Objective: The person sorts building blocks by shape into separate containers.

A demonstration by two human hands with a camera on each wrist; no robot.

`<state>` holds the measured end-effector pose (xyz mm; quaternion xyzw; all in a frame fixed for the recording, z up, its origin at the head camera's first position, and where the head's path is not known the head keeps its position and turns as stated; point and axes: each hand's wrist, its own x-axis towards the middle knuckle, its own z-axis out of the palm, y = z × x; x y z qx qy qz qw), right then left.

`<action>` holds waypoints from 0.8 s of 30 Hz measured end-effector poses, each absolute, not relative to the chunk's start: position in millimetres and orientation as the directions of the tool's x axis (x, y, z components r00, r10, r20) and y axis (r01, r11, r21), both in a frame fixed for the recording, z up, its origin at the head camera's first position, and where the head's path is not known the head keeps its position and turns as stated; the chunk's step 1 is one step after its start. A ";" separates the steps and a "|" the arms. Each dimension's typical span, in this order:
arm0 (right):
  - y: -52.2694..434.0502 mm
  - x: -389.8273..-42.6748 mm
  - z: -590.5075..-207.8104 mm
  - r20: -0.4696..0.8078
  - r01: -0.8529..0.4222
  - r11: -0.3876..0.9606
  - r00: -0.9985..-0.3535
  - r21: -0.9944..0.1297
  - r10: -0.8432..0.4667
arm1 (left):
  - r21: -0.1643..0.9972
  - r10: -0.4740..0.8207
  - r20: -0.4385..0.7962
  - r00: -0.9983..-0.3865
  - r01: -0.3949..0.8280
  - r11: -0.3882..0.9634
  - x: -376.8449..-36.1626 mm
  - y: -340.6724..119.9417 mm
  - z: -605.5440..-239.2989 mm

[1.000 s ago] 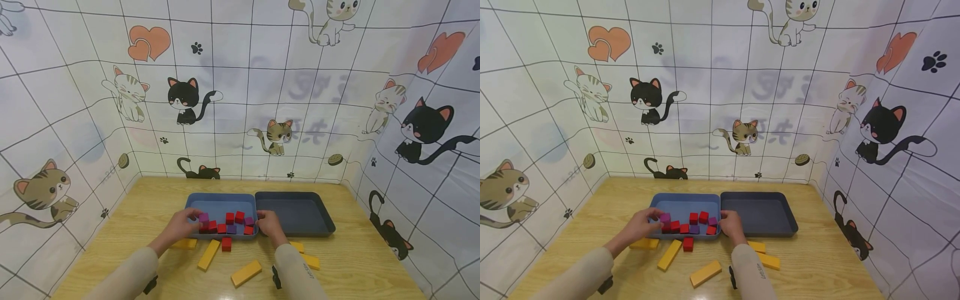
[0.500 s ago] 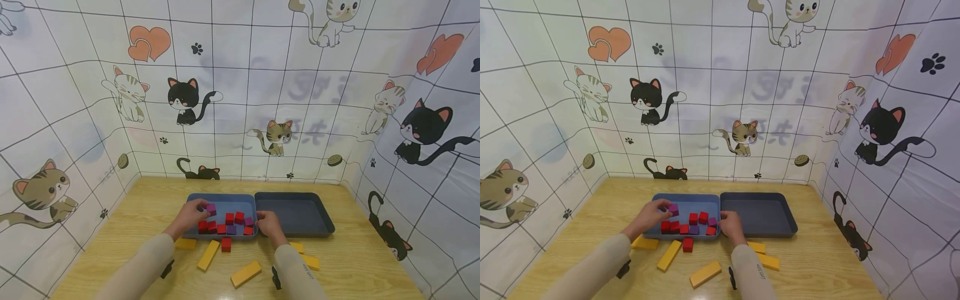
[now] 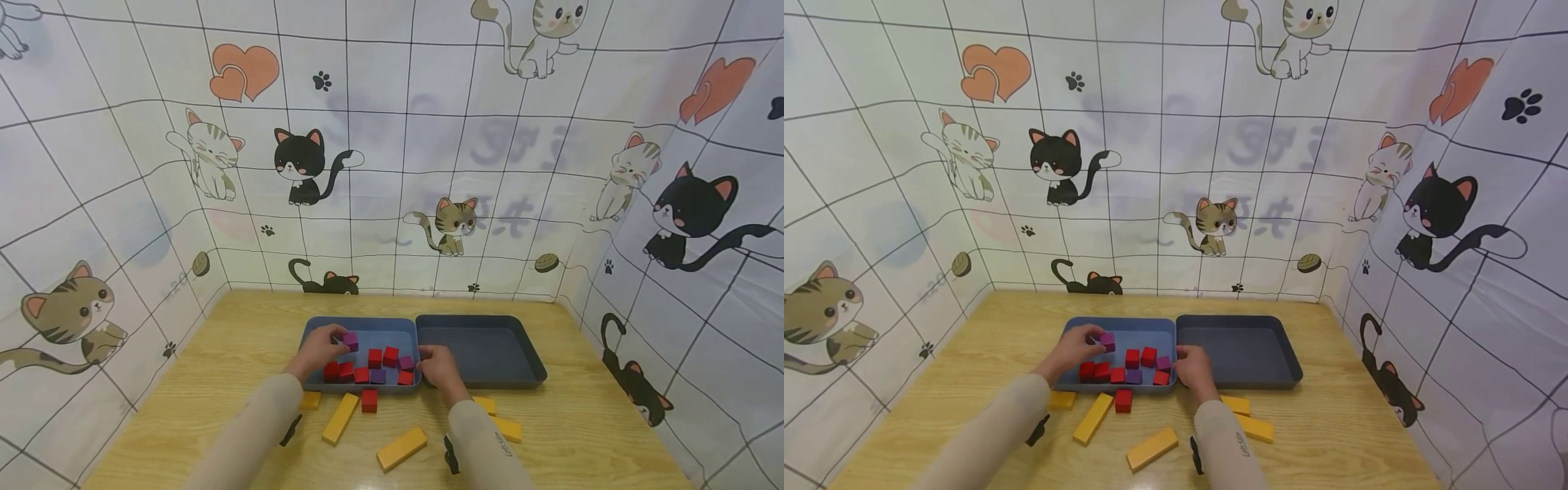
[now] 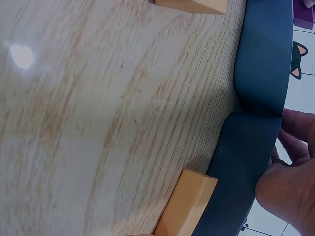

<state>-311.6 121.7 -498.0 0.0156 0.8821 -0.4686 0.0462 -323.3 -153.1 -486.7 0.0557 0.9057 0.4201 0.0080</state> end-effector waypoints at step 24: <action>122.4 -313.4 -499.6 -0.073 0.050 0.568 -0.997 -0.821 -0.019 | 0.713 0.167 0.019 -0.986 0.130 0.689 -327.0 -137.2 -500.4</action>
